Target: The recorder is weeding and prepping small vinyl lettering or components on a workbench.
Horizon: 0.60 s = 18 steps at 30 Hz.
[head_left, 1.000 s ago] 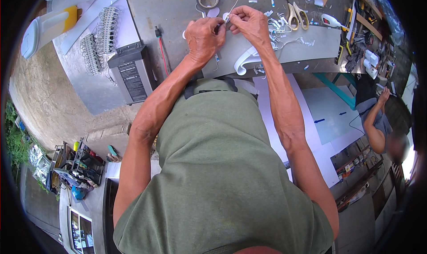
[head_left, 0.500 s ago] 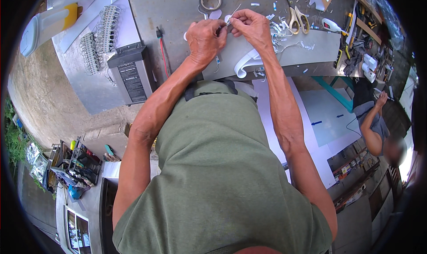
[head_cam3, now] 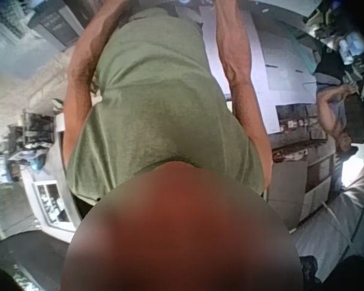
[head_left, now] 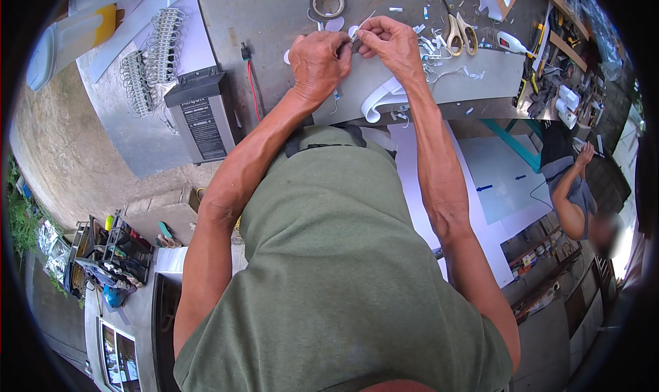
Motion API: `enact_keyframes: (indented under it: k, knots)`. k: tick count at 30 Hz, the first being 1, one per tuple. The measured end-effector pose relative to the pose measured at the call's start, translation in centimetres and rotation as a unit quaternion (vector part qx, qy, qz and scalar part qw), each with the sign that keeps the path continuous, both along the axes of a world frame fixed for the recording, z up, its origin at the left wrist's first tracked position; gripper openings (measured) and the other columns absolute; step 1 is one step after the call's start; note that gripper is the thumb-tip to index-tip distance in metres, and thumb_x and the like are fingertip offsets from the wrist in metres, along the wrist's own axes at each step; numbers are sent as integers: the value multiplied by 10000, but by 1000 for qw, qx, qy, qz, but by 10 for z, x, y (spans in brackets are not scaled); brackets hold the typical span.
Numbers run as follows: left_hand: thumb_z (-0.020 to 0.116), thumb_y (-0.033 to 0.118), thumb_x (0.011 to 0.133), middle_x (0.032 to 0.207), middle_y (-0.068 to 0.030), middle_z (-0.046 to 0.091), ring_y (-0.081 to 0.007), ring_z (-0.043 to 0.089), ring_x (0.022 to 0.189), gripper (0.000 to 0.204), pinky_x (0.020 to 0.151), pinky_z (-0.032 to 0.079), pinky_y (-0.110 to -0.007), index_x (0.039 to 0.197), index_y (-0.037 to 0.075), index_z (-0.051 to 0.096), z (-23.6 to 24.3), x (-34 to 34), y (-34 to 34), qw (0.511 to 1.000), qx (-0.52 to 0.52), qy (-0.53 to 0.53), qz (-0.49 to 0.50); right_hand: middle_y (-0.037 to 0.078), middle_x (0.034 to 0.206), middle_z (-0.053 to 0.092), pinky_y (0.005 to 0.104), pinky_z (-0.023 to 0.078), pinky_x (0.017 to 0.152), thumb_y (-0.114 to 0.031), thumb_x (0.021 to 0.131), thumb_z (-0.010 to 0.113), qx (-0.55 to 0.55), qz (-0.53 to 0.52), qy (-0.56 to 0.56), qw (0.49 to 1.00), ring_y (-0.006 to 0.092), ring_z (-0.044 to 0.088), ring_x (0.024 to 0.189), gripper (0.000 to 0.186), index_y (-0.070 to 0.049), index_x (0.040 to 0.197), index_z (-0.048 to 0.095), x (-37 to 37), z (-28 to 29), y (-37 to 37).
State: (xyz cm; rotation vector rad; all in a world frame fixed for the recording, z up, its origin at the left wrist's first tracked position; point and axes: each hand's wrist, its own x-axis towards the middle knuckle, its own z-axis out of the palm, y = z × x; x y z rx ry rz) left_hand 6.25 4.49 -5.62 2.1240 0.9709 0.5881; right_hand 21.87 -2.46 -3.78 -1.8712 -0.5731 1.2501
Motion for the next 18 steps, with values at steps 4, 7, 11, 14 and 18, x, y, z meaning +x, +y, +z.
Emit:
enact_keyframes:
  k: [4, 7, 11, 14, 18]
  knots:
    - [755, 118, 736, 690, -33, 667, -228, 644, 678, 73, 614, 405, -382, 806, 111, 734, 1, 1, -1, 1000, -3, -5, 2, 89, 814, 720, 254, 598, 594, -69, 895, 732, 29, -79, 15, 996, 133, 707, 676, 154, 49, 991, 704, -10, 0, -7]
    - [759, 113, 735, 680, -36, 659, -228, 638, 669, 79, 611, 400, -381, 811, 108, 734, 2, 1, -1, 1000, -8, -4, 0, 99, 840, 724, 252, 603, 605, -57, 895, 729, 40, -102, 29, 994, 137, 711, 688, 168, 61, 1010, 697, -9, -1, -10]
    - [758, 109, 737, 663, -43, 645, -231, 624, 640, 83, 600, 391, -378, 816, 111, 735, -1, 0, 0, 1000, -20, 4, 3, 102, 853, 730, 252, 605, 608, -54, 896, 726, 25, -90, 48, 994, 138, 714, 697, 188, 64, 1039, 702, -6, -2, -9]
    - [756, 104, 735, 658, -48, 641, -232, 621, 629, 85, 597, 389, -376, 817, 112, 735, 2, 1, 1, 1000, -24, 11, 0, 96, 849, 734, 250, 602, 604, -55, 894, 728, 12, -91, 35, 995, 126, 708, 688, 178, 57, 1033, 715, -8, 4, -6]
    - [760, 102, 731, 653, -45, 636, -229, 621, 630, 88, 596, 391, -375, 815, 113, 732, 5, 2, 3, 999, -26, 20, -4, 83, 808, 732, 243, 591, 590, -68, 886, 745, 3, -95, 21, 995, 111, 695, 658, 170, 45, 1011, 728, -10, 4, -5]
